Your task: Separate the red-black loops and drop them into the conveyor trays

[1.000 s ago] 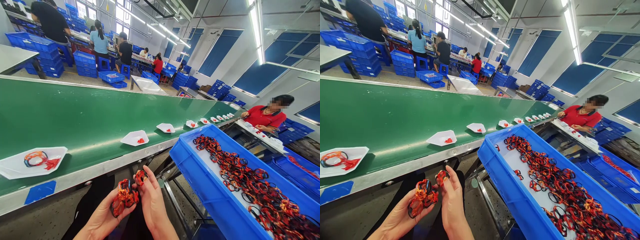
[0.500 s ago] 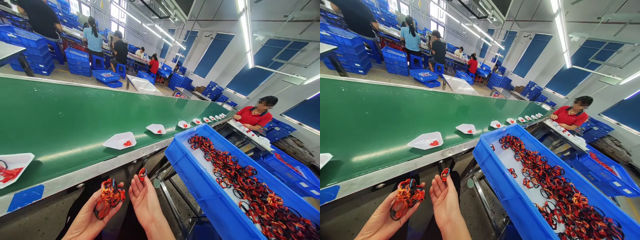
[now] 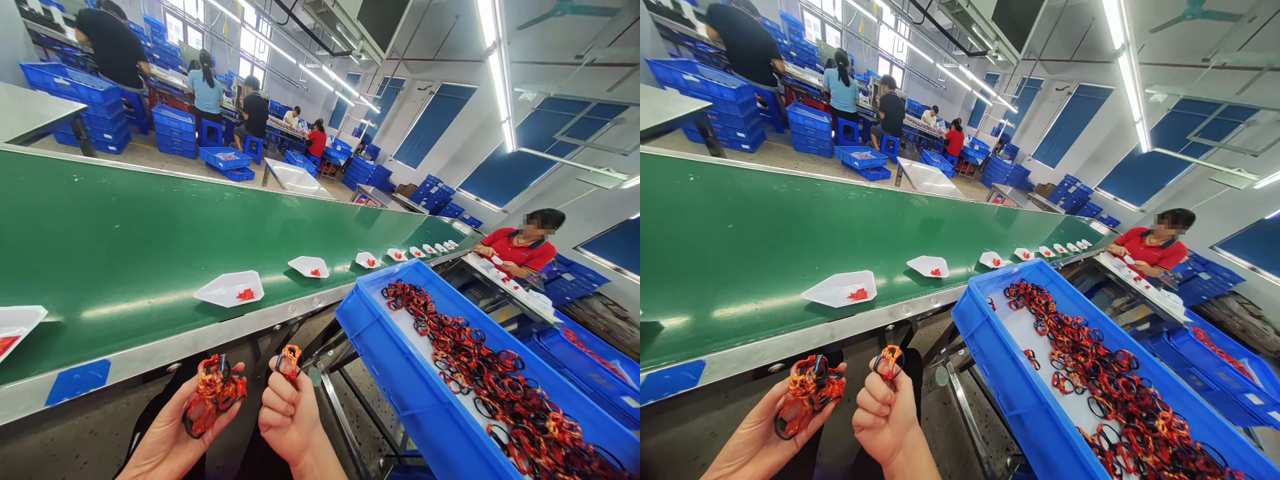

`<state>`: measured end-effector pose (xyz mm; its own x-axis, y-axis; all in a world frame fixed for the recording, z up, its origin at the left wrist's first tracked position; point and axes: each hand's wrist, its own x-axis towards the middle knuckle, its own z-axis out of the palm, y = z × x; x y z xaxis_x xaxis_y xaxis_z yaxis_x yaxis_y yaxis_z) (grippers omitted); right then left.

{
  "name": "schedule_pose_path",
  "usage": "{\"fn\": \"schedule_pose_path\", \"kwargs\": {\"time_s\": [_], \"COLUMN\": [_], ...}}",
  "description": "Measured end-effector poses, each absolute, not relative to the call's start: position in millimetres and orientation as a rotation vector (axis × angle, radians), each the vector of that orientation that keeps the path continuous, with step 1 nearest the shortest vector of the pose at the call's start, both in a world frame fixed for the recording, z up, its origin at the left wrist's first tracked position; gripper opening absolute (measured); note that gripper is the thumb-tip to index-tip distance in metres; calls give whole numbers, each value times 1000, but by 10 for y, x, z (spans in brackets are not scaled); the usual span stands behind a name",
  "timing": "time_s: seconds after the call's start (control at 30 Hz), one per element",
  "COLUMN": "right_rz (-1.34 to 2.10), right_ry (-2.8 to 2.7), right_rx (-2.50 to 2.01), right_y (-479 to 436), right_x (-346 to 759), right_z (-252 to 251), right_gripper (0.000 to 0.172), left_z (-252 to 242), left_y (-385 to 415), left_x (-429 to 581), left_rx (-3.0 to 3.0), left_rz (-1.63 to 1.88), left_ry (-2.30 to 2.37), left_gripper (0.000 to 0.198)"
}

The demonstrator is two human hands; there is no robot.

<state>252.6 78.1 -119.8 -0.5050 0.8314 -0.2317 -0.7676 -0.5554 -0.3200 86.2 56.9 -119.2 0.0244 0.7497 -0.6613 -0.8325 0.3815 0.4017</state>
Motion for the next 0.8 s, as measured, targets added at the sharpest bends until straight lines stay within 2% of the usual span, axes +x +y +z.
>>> {"fn": "schedule_pose_path", "kwargs": {"time_s": [0.2, 0.3, 0.37, 0.43, 0.5, 0.53, 0.6, 0.7, 0.8], "right_rz": [2123, 2008, 1678, 1120, 680, 580, 547, 501, 617], "right_ry": [-372, -727, -1223, -1758, -2063, -2133, -2184, -2246, -2237], "right_rx": [-474, -670, -910, -1090, -1135, -1134, -1123, -1105, -1077], "right_y": [792, 936, 1114, 1331, 1544, 1631, 1737, 1688, 1451], "right_x": [2420, 2304, 2177, 2015, 1845, 1771, 1669, 1670, 1790], "right_z": [-1251, -1116, -951, -771, -626, -574, -515, -498, -516], "right_gripper": [22, 30, 35, 36, 28, 22, 15, 24, 23], "left_z": [-1157, -1156, -1144, -1121, -1097, -1087, -1075, -1081, -1109], "left_y": [538, 512, 498, 487, 477, 471, 459, 444, 447], "left_x": [782, 733, 693, 645, 596, 575, 547, 542, 568], "left_rx": [-155, -167, -179, -185, -173, -164, -159, -167, -183], "left_rz": [1256, 1281, 1318, 1353, 1371, 1378, 1393, 1407, 1397], "left_ry": [910, 903, 914, 911, 890, 881, 878, 887, 895], "left_gripper": [54, 53, 51, 49, 49, 49, 49, 48, 44]}}
